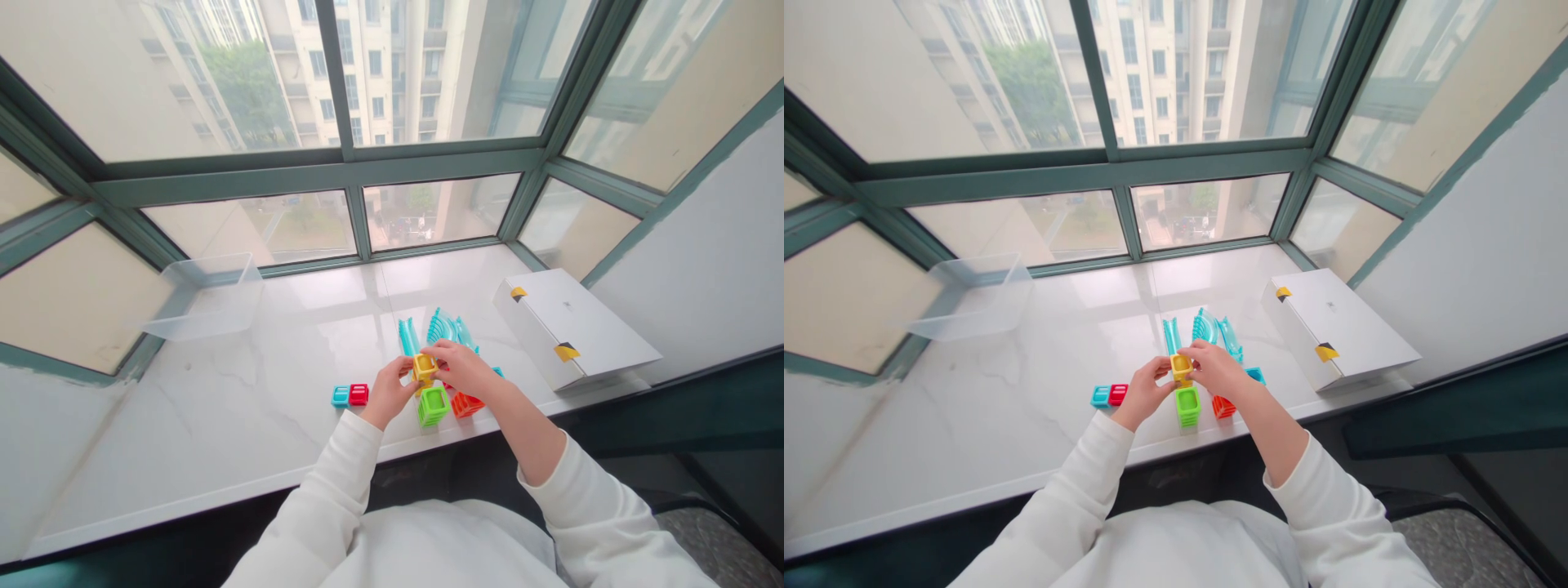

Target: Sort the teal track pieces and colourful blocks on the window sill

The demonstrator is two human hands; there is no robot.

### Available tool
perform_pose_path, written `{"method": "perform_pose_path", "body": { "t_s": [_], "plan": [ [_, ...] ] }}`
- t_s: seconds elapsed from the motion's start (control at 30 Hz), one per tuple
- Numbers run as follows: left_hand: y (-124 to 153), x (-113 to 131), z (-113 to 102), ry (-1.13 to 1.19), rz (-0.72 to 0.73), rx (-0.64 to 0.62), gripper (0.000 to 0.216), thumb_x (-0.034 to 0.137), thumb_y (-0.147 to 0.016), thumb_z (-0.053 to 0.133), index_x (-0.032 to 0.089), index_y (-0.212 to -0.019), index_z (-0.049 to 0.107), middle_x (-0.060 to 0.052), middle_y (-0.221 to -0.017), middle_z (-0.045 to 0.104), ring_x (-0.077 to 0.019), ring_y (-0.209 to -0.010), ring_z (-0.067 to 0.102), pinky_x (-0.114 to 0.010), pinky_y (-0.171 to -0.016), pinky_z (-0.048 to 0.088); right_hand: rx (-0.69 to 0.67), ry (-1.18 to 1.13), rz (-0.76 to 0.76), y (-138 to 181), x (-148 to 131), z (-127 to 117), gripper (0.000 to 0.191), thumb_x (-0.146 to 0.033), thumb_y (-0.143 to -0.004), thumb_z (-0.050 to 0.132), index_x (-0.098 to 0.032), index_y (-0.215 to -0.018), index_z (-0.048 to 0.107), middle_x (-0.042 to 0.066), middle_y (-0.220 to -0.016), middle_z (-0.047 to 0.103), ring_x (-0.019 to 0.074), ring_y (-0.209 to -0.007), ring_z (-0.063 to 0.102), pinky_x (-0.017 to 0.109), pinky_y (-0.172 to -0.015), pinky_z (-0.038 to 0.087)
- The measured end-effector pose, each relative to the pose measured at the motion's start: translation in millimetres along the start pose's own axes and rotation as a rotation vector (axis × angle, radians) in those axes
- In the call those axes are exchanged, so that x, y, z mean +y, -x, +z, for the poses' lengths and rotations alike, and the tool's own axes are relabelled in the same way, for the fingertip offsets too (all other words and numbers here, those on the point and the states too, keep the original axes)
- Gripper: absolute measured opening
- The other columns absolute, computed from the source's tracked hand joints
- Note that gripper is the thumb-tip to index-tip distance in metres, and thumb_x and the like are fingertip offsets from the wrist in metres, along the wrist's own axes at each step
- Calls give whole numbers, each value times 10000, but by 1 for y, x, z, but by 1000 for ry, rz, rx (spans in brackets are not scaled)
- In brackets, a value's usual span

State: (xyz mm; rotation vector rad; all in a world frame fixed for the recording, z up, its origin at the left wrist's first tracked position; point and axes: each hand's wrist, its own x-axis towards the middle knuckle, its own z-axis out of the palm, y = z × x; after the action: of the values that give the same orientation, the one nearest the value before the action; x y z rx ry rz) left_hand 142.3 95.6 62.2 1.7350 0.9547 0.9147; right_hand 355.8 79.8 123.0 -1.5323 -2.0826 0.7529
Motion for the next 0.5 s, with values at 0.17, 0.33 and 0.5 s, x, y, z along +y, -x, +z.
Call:
{"method": "perform_pose_path", "body": {
  "t_s": [0.17,0.33,0.5],
  "plan": [
    [-1,3,1,38,-40,2,345,161,-803,803,215,-1123,685,-53,-1140,761,-217,-1091,724,-421,-1048,561,-12,-1,-3,-1,3,1,508,-102,-827,719,-287,-1300,708,46,-1167,660,144,-819,690,312,-842,553],
    [-1,-3,2,34,-33,4,352,190,-811,809,223,-1141,691,-50,-1159,764,-214,-1090,728,-415,-1049,564,-30,-42,-10,-2,3,-1,544,-99,-817,713,-295,-1325,702,47,-1175,651,147,-827,691,321,-850,565],
    [4,-13,4,-11,-10,29,400,208,-837,794,246,-1222,690,-44,-1226,756,-207,-1126,721,-412,-1065,563,-27,-62,-3,-1,5,-2,545,-111,-818,709,-283,-1335,697,55,-1183,652,154,-849,681,348,-879,573]
  ]
}}
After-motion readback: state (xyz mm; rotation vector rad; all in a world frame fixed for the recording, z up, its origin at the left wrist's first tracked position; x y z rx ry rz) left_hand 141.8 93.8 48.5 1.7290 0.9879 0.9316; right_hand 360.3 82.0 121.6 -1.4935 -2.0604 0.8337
